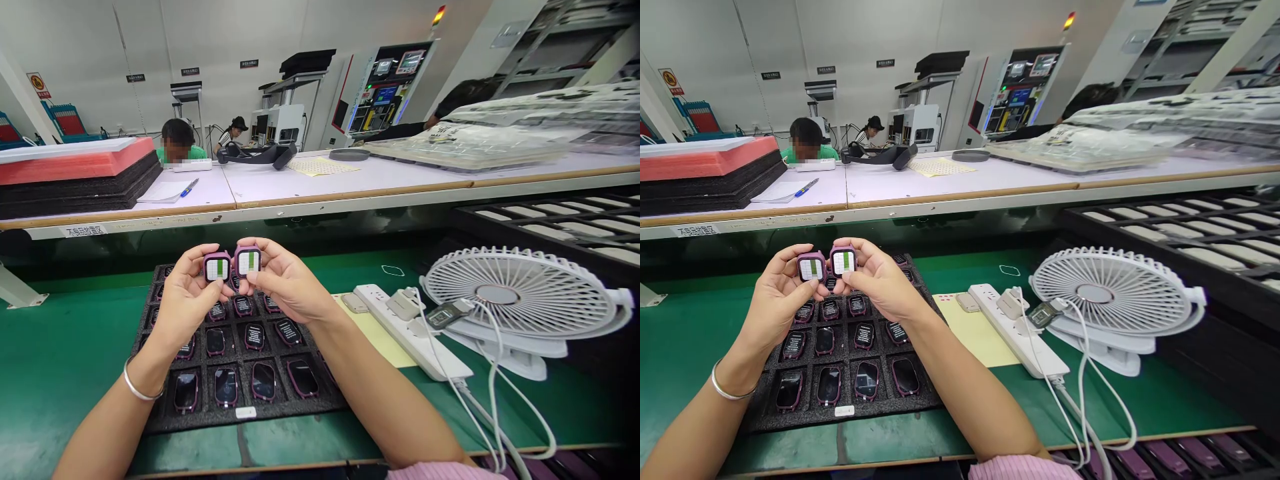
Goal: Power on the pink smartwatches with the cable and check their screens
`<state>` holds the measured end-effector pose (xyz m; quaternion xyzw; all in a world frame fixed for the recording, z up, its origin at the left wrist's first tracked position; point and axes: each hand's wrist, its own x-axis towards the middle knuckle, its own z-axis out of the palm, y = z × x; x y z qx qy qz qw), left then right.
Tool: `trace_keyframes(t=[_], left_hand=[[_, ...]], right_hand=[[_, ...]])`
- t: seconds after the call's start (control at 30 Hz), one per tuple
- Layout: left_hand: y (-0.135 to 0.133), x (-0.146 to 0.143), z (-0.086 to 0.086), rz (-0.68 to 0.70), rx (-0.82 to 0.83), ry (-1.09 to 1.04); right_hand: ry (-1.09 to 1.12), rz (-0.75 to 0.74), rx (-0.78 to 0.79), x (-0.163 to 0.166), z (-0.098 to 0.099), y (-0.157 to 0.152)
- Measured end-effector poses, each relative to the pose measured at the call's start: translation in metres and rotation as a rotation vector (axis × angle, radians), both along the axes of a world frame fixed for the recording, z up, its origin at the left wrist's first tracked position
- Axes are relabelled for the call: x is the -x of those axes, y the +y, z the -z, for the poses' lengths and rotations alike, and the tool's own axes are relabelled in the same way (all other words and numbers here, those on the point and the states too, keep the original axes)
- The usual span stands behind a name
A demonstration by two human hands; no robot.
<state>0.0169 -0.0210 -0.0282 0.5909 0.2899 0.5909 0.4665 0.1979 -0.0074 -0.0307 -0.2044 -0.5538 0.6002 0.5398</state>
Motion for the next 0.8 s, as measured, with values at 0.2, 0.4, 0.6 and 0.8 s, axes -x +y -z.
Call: trace_keyframes(t=[0.2,0.4,0.6,0.8], left_hand=[[-0.0002,0.0015,0.0002,-0.005,0.003,0.024],[0.0004,0.0022,0.001,-0.04,-0.006,0.041],[0.002,-0.0007,0.0006,-0.042,-0.016,0.039],[0.0017,-0.0032,-0.0006,-0.056,-0.028,0.063]], right_hand=[[0.004,0.004,0.013,-0.0001,0.0008,0.0012],[-0.011,-0.019,0.028,-0.0009,0.0023,0.0025],[-0.033,0.011,-0.015,-0.0007,0.0013,0.0021],[-0.014,0.02,-0.019,-0.001,0.0012,0.0017]])
